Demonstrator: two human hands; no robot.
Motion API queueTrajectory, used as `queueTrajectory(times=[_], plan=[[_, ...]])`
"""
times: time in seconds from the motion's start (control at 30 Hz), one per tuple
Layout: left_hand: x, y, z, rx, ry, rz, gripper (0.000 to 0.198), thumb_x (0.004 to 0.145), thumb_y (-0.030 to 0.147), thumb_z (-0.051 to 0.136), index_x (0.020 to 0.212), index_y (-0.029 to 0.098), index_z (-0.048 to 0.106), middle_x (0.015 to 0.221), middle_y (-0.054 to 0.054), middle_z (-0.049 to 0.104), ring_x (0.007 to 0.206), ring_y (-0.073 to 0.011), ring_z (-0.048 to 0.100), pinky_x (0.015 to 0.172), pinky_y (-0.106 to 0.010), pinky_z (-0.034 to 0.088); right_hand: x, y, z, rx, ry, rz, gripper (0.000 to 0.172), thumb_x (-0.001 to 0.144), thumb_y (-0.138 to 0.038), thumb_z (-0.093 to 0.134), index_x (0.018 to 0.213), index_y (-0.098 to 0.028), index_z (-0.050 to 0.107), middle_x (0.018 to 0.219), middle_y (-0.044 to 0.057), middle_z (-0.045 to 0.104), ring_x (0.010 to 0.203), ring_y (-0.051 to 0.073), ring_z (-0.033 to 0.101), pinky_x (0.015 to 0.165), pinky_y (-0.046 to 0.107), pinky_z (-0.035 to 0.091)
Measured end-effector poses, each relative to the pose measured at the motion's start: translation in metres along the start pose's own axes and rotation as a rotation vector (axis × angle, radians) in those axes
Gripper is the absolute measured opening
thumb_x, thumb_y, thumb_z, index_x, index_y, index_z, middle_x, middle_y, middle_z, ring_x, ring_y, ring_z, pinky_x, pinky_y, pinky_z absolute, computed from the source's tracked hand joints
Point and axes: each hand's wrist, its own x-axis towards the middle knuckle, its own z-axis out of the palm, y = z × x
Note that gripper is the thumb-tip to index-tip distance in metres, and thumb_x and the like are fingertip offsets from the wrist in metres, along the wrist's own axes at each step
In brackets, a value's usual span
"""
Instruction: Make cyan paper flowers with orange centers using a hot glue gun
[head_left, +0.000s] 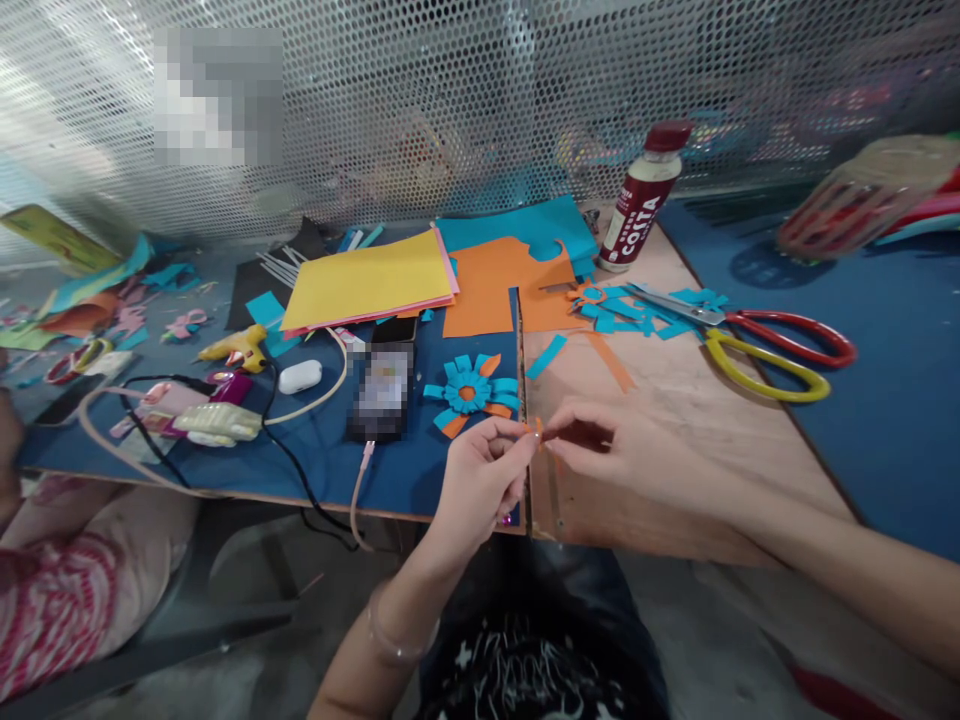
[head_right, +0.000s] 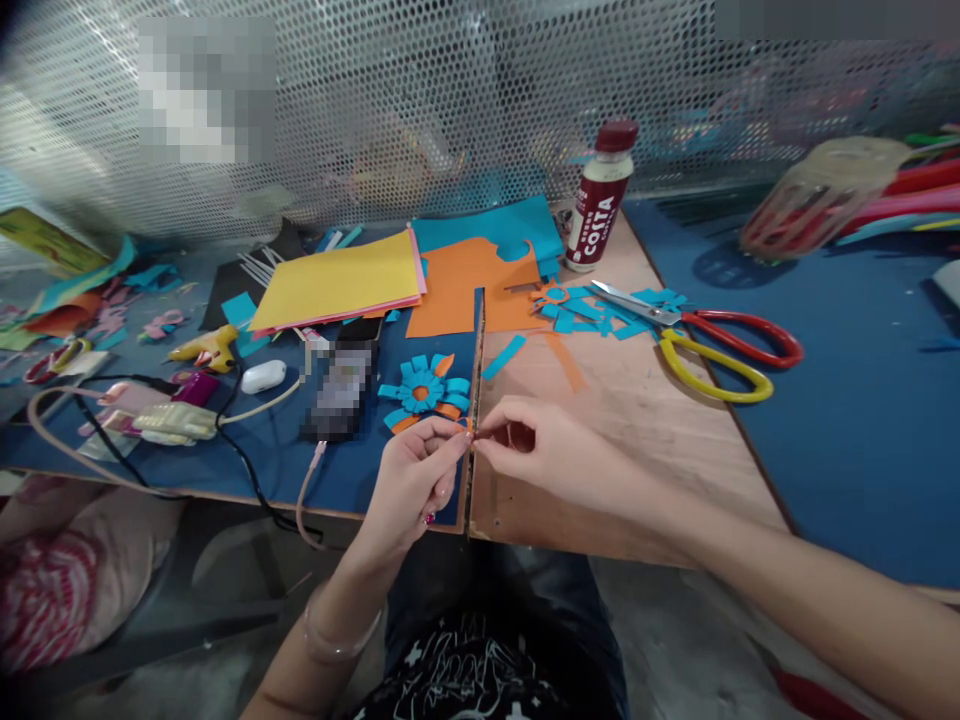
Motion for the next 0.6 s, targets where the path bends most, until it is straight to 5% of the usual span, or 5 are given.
queueTrajectory(times=[0.6], plan=[[-0.001,0.0,0.0,-0.017,-0.006,0.015,0.032,0.081,0.044,0.073,0.085,0.015,0.061,0.036,0.01,0.046,0.023,-0.0014,0.024,0.026,-0.012,0.017,0.002,0.008,0.012,0.15,0.005,0.027,0.021,0.088,-0.038,0.055,0.082,-0.02,0.064,0.07,-0.001,0.055,0.066,0.013,0.048,0.06,0.027,0.038]])
